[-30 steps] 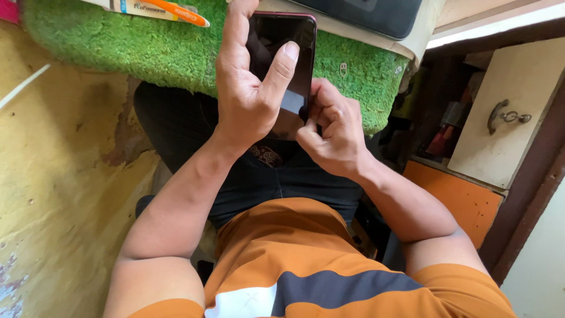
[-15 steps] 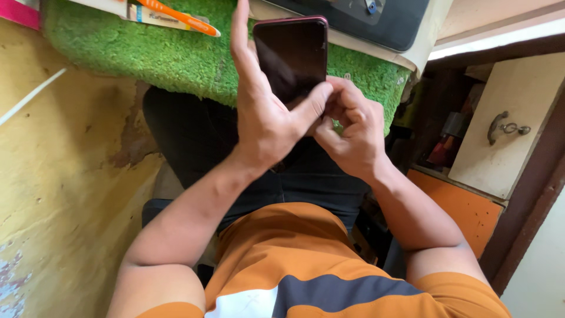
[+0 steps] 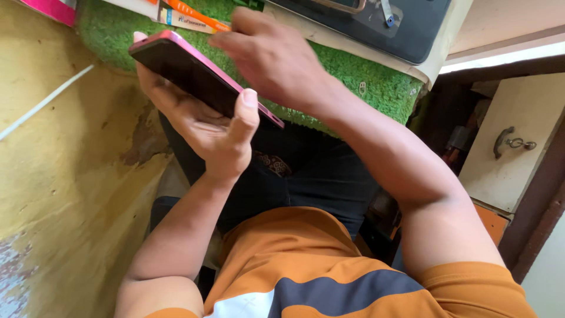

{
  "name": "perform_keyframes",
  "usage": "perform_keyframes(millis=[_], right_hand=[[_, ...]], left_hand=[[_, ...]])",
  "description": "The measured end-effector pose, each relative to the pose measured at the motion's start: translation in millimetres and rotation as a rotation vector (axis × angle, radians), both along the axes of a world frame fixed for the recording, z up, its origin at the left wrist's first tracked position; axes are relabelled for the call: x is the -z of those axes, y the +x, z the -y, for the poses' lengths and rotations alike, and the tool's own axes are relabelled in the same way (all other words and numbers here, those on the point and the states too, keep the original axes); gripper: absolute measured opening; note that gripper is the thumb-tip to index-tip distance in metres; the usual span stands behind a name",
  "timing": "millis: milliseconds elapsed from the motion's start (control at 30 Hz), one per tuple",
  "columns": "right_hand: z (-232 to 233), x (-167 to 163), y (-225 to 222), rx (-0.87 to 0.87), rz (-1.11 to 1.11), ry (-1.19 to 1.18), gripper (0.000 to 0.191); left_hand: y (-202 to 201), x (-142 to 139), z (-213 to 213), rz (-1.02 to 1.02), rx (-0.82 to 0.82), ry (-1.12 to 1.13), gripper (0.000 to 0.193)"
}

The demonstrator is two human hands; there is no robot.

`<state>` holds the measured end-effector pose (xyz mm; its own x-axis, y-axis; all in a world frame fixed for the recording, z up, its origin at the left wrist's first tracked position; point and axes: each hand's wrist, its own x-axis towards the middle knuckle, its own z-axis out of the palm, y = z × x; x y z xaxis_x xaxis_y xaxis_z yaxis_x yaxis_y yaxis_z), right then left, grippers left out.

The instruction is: The person pries open the back cover of a pink smartphone using a pry tool, removes the cover, and then uses a screwdriver to unscrew components from the exposed internal frame while working at a repair bench.

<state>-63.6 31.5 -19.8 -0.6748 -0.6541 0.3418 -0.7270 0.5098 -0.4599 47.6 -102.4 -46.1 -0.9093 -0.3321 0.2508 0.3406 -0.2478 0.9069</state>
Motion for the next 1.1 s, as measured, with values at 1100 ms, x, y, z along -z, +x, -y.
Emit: perform_keyframes(millis=[1100], right_hand=[[-149.1, -57.4, 105.8, 0.538, 0.106, -0.324, 0.022]], left_hand=[[-27.9, -2.4, -87.5, 0.248, 0.228, 0.510, 0.033]])
